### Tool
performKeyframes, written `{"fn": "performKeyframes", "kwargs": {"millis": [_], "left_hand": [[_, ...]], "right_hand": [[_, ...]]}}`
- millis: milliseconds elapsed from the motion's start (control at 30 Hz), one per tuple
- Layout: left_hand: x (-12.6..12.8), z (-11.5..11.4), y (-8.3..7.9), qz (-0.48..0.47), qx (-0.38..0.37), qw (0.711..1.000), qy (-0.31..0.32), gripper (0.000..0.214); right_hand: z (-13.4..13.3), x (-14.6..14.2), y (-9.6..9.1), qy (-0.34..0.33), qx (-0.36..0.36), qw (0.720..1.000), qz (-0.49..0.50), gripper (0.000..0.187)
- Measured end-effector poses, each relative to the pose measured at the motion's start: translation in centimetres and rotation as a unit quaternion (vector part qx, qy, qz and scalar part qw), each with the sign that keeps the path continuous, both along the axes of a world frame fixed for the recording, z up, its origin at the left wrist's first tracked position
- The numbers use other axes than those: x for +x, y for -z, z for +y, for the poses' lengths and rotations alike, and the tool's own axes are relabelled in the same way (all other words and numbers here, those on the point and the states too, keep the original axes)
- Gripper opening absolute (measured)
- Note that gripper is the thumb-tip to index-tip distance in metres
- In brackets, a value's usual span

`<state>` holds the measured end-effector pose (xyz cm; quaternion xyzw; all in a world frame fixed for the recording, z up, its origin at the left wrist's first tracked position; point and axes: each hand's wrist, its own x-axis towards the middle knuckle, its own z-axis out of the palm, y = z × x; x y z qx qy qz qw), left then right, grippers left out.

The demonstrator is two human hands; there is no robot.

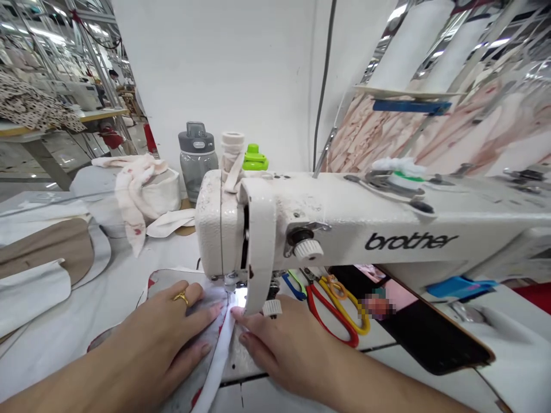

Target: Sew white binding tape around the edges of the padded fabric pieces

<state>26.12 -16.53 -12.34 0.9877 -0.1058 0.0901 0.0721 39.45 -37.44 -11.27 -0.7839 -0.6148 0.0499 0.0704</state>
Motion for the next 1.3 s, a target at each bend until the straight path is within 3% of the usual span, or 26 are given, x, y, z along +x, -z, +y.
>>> {"fn": "performKeyframes", "kwargs": {"millis": [167,300,400,567,867,1133,1233,1300], "left_hand": [[-0.2,-0.9,0.8,-0.017,0.031,0.999,-0.010,0.031],[-0.1,-2.2,1.0,-0.082,0.116,0.990,-0.011,0.039],[0.2,-2.9,0.6,-0.080,0.165,0.983,0.003,0.046],[0.1,-2.8,0.0,-0.062,0.162,0.985,0.005,0.046],[-0.1,-2.6,0.7,-0.144,0.229,0.963,0.007,0.045],[0.3,-2.5,1.1,-0.138,0.200,0.970,-0.028,0.043],[-0.2,-1.3,2.7,-0.161,0.174,0.971,-0.026,0.043],[-0.5,0.1,4.8,-0.173,0.115,0.978,-0.026,0.041]], "right_hand": [[0.2,0.0,-0.6,0.002,-0.019,1.000,0.019,0.034],[0.5,0.0,-1.1,0.013,-0.020,0.999,0.027,0.030],[0.4,-0.1,-1.1,0.023,-0.013,0.999,0.028,0.028],[0.3,0.2,-0.8,-0.001,-0.011,0.999,0.041,0.030],[0.4,0.2,-0.6,-0.001,-0.033,0.999,-0.006,0.034],[0.2,0.1,0.0,-0.010,0.007,1.000,-0.025,0.034],[0.2,0.1,-0.1,-0.002,0.022,0.999,-0.041,0.030],[0.2,0.1,-0.1,-0.005,0.024,0.998,-0.057,0.027]]}}
